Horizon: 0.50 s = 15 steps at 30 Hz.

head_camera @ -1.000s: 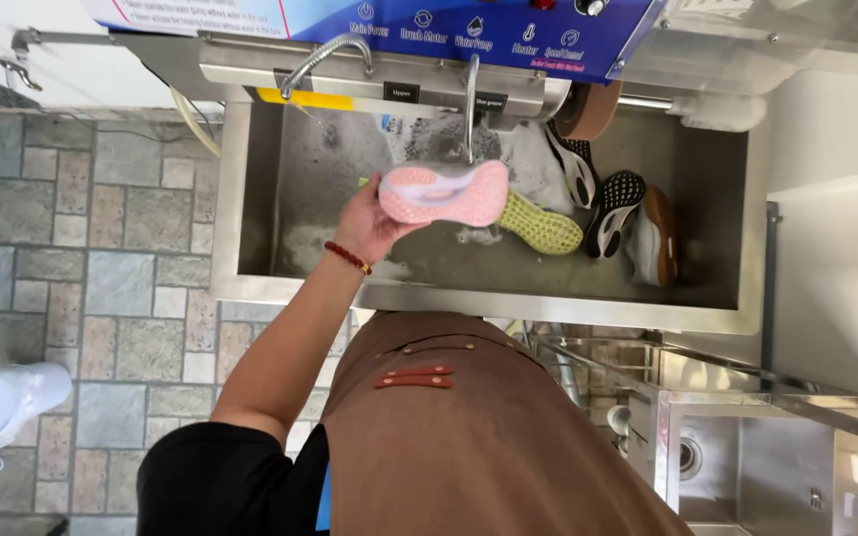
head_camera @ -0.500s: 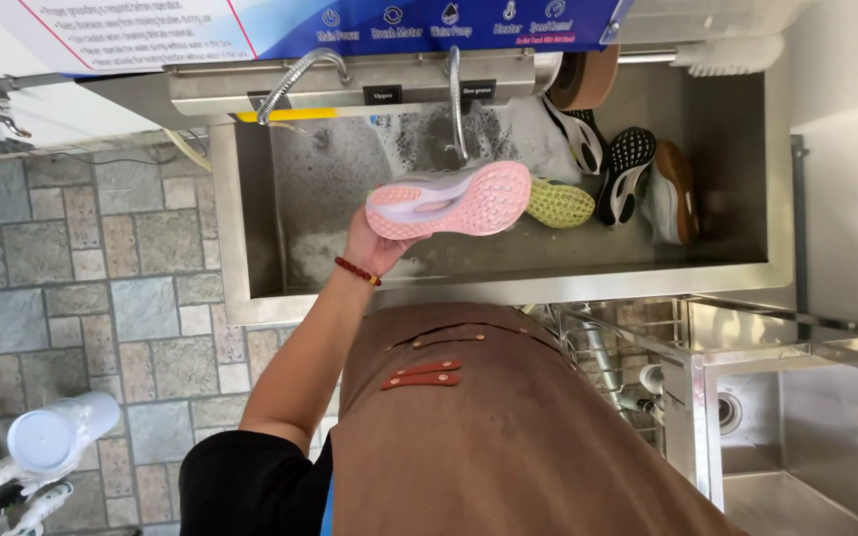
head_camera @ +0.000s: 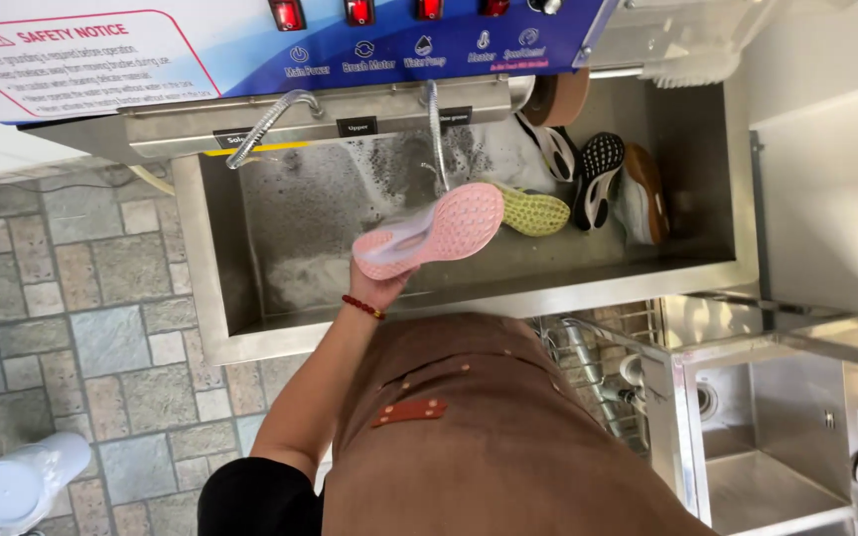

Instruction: The recorder is washing several pairs of shoes using a specialized shoe washing machine.

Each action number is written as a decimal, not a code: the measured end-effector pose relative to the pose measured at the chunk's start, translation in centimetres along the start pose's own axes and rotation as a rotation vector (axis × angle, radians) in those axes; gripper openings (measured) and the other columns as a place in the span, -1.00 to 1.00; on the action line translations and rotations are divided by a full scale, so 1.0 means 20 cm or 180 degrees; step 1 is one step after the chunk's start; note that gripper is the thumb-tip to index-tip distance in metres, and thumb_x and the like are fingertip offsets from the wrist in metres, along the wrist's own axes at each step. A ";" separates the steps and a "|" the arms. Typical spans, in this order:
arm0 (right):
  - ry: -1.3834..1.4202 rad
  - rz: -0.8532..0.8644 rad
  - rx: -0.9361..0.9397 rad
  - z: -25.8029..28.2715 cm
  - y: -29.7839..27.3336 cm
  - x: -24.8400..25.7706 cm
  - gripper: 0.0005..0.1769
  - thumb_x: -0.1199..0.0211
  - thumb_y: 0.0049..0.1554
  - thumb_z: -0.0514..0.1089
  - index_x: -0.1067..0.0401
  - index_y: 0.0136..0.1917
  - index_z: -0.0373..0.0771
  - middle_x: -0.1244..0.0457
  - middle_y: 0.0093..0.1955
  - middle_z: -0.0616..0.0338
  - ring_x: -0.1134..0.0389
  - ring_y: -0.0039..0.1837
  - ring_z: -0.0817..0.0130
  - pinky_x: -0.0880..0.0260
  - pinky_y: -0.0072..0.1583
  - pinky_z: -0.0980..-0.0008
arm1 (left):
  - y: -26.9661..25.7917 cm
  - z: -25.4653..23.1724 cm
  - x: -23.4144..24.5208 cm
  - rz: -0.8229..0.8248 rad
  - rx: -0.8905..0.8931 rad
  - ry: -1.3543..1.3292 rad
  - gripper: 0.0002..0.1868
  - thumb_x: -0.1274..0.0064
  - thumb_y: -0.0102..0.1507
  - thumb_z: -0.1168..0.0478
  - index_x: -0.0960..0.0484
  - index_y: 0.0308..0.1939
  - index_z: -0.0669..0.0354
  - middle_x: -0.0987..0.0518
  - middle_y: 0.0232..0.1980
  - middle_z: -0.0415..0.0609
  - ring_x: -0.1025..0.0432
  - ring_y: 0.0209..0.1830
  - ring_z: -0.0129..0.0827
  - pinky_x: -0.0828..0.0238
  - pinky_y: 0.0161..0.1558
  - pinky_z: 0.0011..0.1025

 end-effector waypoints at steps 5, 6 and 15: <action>0.0044 0.0521 -0.0446 -0.85 0.93 -1.21 -0.21 -0.33 0.10 0.07 -0.14 0.42 -0.39 -0.28 0.32 -0.22 -0.40 0.29 0.07 -0.49 0.23 0.11 | -0.02 0.12 -0.18 -0.0208 -0.0144 -0.0373 -0.36 0.16 0.29 -0.24 -0.50 0.22 0.15 -0.58 0.23 0.12 -0.48 0.20 0.05 -0.51 0.08 0.05; -0.0020 0.0849 -0.0959 -1.10 1.06 -1.52 0.23 -0.42 -0.05 0.25 0.20 0.61 -0.21 -0.13 0.48 -0.16 -0.30 0.40 0.11 -0.53 0.20 0.08 | 0.03 0.12 -0.21 -0.0431 -0.0229 -0.0600 -0.27 0.15 0.27 -0.33 -0.49 0.20 0.20 -0.58 0.21 0.12 -0.46 0.21 0.04 -0.47 0.14 0.05; -0.1713 0.0051 -0.0875 -1.18 1.38 -1.80 0.17 -0.58 -0.29 0.31 -0.21 0.41 -0.29 -0.34 0.28 -0.20 -0.40 0.27 -0.06 -0.41 0.27 0.10 | 0.26 0.47 0.12 -0.0516 0.0276 0.0501 -0.54 0.18 0.28 -0.14 -0.55 0.08 0.02 -0.58 0.11 -0.14 -0.46 0.12 -0.30 -0.41 0.14 -0.17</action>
Point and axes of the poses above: each hand's wrist, its own y-axis towards the middle knuckle, its own x-axis out of the back of the hand, z = x × y, the point moved 8 cm from there along y, towards the middle knuckle
